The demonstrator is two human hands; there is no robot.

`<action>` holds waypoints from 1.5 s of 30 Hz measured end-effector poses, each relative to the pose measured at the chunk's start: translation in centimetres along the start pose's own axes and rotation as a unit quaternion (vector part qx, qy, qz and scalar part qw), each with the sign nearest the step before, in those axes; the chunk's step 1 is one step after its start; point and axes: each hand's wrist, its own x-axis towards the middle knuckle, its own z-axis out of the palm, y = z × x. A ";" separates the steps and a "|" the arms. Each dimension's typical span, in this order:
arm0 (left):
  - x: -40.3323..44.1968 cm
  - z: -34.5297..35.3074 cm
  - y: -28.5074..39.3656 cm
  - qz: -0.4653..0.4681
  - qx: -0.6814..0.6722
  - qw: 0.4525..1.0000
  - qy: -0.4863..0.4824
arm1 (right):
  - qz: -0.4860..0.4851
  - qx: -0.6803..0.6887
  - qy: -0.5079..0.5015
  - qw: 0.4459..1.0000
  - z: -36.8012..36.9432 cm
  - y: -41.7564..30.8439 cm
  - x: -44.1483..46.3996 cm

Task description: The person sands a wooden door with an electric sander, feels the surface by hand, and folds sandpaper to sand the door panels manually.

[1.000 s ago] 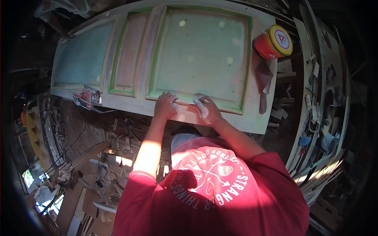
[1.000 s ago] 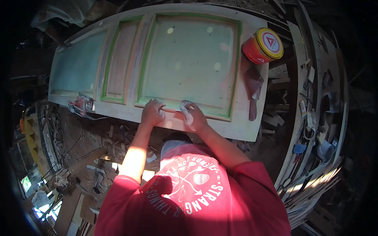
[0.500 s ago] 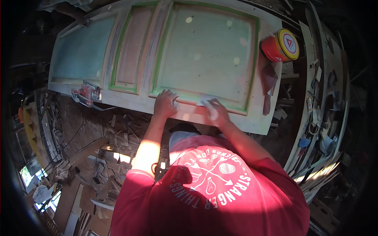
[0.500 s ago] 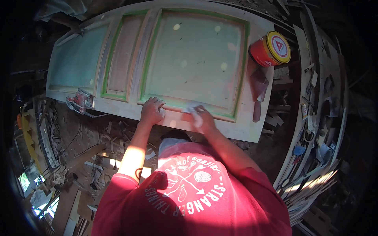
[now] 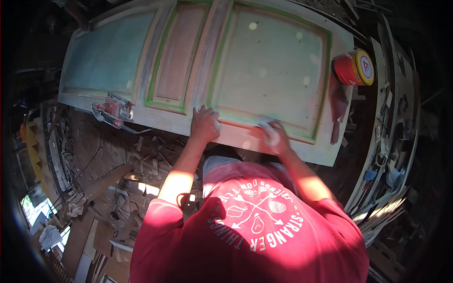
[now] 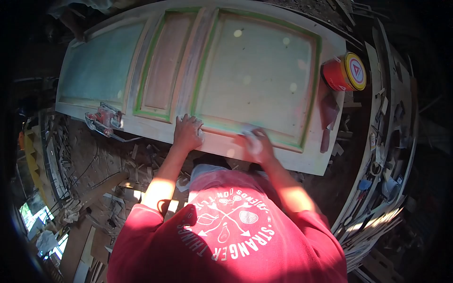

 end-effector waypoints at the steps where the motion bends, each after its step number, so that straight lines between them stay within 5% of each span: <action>1: -0.2 -0.5 -0.6 0.003 0.008 1.000 0.016 | 0.006 -0.015 -0.006 1.000 -2.4 1.0 -1.3; 5: -2.4 -1.6 -4.0 0.037 -0.077 0.994 0.072 | 0.031 -0.023 -0.026 0.999 -5.0 -0.1 -1.4; 9: -4.5 -1.5 -6.7 0.016 -0.121 0.984 0.132 | -0.015 0.023 0.007 1.000 8.0 -6.1 6.4; 13: -5.9 -2.5 -8.5 -0.021 -0.151 0.981 0.124 | -0.036 0.029 -0.048 0.998 12.0 -10.8 12.3; 19: -8.6 -2.0 -12.0 -0.023 -0.172 0.976 0.133 | -0.018 -0.011 -0.056 0.998 5.4 -6.6 7.5; 26: -7.4 -1.8 -12.2 0.003 -0.180 0.973 0.142 | -0.031 0.017 -0.125 0.992 11.0 -10.4 13.0; 30: -7.2 -2.2 -12.5 0.006 -0.199 0.969 0.149 | -0.004 -0.014 -0.134 0.991 5.3 -8.0 9.6; 38: -6.2 -1.7 -11.5 0.040 -0.219 0.966 0.130 | -0.017 -0.004 -0.141 0.990 11.0 -10.7 13.2; 45: -5.9 -1.3 -11.4 0.030 -0.235 0.963 0.131 | -0.016 -0.034 -0.150 0.988 7.1 -8.1 10.1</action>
